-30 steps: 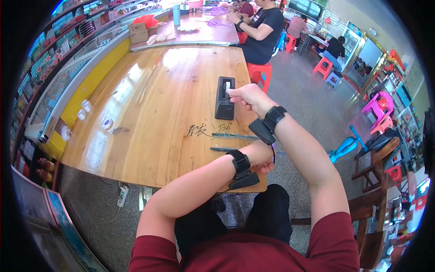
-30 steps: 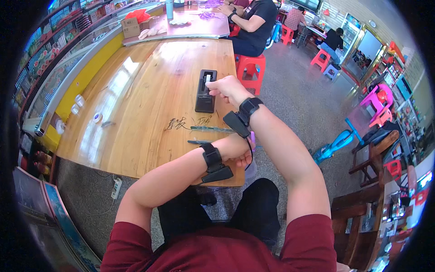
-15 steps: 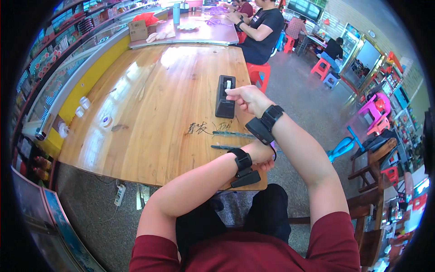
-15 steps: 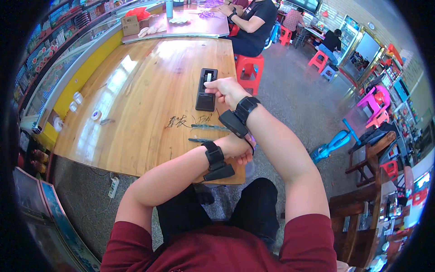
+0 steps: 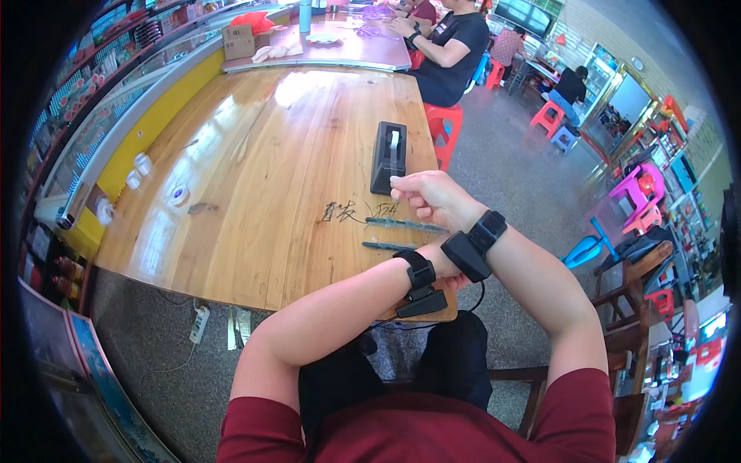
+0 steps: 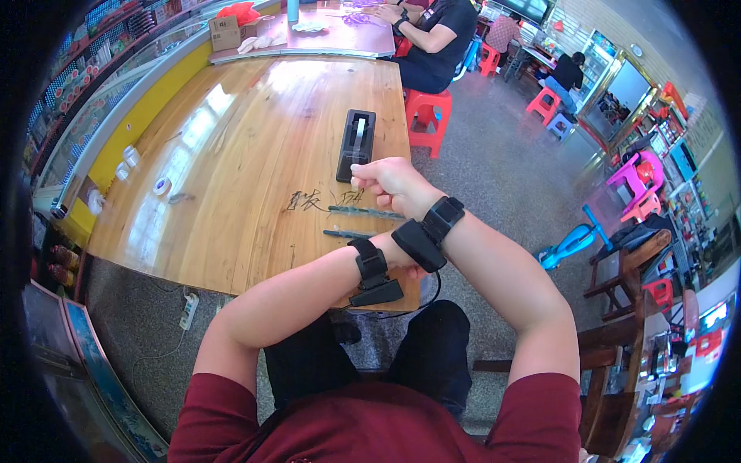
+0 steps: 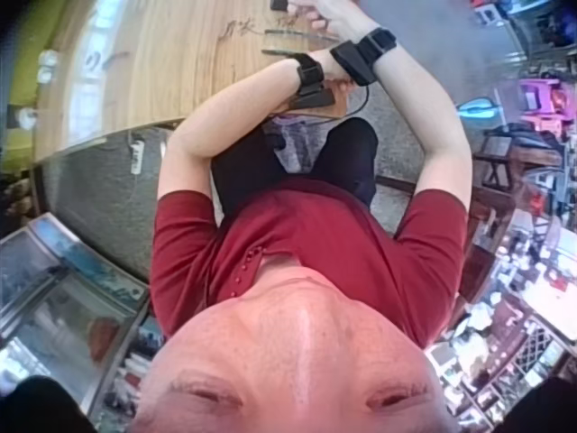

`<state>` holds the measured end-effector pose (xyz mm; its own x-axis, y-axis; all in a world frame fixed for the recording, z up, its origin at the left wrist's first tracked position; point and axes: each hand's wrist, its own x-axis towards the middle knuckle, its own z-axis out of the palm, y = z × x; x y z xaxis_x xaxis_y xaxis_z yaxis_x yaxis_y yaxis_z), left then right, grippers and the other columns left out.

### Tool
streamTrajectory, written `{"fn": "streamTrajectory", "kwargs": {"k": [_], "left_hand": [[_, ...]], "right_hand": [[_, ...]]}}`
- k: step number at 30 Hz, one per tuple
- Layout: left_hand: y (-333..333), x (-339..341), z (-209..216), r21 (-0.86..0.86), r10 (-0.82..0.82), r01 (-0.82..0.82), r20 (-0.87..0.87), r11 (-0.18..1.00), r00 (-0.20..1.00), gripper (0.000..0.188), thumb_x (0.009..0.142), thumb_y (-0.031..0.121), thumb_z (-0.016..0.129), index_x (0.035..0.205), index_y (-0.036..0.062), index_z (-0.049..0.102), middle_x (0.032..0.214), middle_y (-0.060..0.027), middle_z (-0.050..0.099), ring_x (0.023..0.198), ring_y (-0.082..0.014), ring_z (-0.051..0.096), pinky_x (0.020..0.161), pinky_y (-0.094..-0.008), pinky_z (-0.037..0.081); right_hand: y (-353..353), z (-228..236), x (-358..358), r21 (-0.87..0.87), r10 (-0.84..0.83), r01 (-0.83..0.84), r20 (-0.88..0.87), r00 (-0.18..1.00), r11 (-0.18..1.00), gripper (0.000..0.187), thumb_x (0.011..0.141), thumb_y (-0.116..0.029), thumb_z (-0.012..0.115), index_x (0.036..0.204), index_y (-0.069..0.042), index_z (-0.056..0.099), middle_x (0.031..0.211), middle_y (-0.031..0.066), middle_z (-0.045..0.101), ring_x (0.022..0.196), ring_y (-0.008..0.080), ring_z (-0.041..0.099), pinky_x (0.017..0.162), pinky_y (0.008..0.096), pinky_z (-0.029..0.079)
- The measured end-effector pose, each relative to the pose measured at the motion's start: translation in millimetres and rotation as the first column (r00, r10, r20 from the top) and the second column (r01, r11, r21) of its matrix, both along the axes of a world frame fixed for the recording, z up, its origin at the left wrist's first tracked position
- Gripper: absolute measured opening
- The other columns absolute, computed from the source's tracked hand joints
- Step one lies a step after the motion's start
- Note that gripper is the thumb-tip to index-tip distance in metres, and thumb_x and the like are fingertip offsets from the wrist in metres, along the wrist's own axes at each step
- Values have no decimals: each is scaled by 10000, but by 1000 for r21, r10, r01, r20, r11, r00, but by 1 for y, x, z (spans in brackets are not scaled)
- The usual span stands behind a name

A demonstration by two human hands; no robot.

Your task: The person is preparing and organizing thin purple strips of material on a table.

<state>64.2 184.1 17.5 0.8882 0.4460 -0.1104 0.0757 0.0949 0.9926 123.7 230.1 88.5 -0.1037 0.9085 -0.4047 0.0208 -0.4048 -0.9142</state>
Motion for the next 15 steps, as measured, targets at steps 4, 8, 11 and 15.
{"fn": "streamTrajectory", "kwargs": {"k": [4,8,11,15], "left_hand": [[1,4,3,14,-41,42,-61,999,997,219,894,121,564,681,89,607,579,-35,589,482,-115,583,430,-215,451],[1,5,10,91,-108,120,-126,989,986,214,916,187,567,752,57,611,617,-58,604,504,-135,594,454,-242,470],[-5,-2,16,-216,83,-117,-161,969,983,248,934,248,552,842,25,607,700,-100,624,551,-168,610,488,-272,489],[4,-6,18,-202,-10,-41,-244,978,970,277,941,276,538,925,5,596,764,-129,628,591,-193,618,519,-290,500]], "right_hand": [[6,-4,3,-22,1,-1,31,1000,1000,136,877,-140,664,825,-22,621,727,14,594,505,37,327,413,202,242],[6,-10,10,-59,49,-39,182,982,997,140,865,-138,673,798,-23,630,709,17,593,503,38,364,412,202,246],[2,7,31,90,160,-177,176,971,980,169,845,-184,705,755,-50,655,694,3,612,505,29,398,419,196,269],[-25,36,83,145,184,-246,348,919,958,208,875,-254,694,841,-50,675,710,-13,643,488,18,402,416,195,278]]}}
